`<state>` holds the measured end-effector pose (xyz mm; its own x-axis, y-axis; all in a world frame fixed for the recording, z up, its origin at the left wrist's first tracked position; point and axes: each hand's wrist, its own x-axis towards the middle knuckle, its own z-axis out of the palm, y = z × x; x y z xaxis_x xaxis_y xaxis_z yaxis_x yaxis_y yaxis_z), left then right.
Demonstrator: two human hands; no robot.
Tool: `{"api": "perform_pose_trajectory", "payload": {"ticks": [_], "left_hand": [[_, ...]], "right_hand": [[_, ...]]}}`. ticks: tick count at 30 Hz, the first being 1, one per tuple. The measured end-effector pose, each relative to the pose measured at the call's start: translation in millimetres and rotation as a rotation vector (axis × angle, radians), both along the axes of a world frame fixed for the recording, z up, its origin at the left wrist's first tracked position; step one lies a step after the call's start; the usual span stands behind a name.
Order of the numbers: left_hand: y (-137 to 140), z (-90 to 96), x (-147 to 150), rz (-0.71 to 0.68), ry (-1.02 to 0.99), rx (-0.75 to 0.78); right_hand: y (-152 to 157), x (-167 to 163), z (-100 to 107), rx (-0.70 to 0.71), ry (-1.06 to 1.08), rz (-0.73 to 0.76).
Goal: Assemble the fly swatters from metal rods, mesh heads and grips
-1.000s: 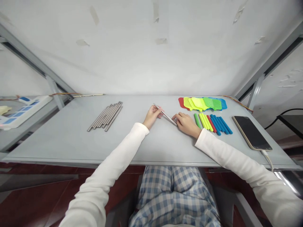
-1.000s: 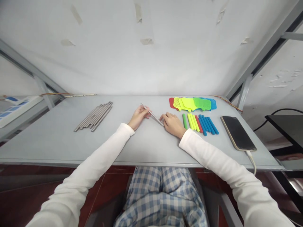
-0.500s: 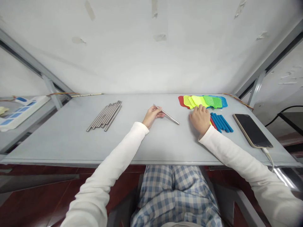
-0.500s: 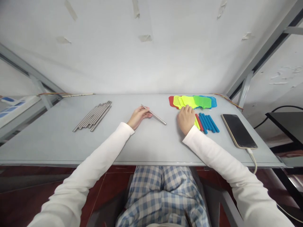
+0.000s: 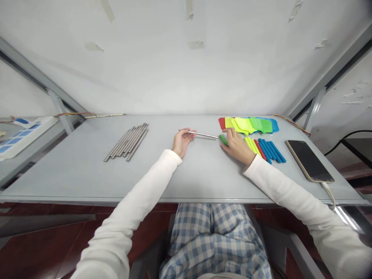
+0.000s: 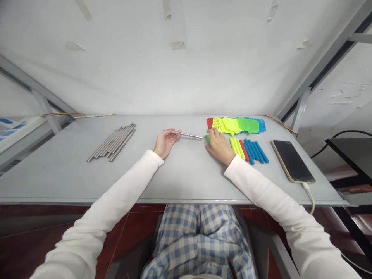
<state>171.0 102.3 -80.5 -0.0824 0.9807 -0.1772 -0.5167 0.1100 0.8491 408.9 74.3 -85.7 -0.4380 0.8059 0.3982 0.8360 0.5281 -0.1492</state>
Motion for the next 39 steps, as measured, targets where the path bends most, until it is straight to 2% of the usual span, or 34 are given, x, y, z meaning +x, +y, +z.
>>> {"api": "perform_pose_trajectory", "payload": {"ticks": [5,14,23,35,39], "left_hand": [[-0.5,0.8,0.9,0.031,-0.042,-0.011],[0.5,5.5,-1.2,0.084,-0.166,-0.109],[0.0,6.9,-0.3,0.093,-0.196,-0.127],[0.3,0.8,-1.1,0.03,-0.047,-0.006],[-3.3,1.2,0.5,-0.081,-0.022,0.043]], "right_hand": [[10.1,11.3,-9.0,-0.064,0.001,-0.098],[15.2,9.3,-5.4,-0.022,0.329,0.094],[12.4,6.3,-3.5,0.012,0.369,0.016],[5.3,2.7,5.4,0.013,0.331,-0.011],[5.8,2.6,2.8,0.037,0.361,0.011]]}}
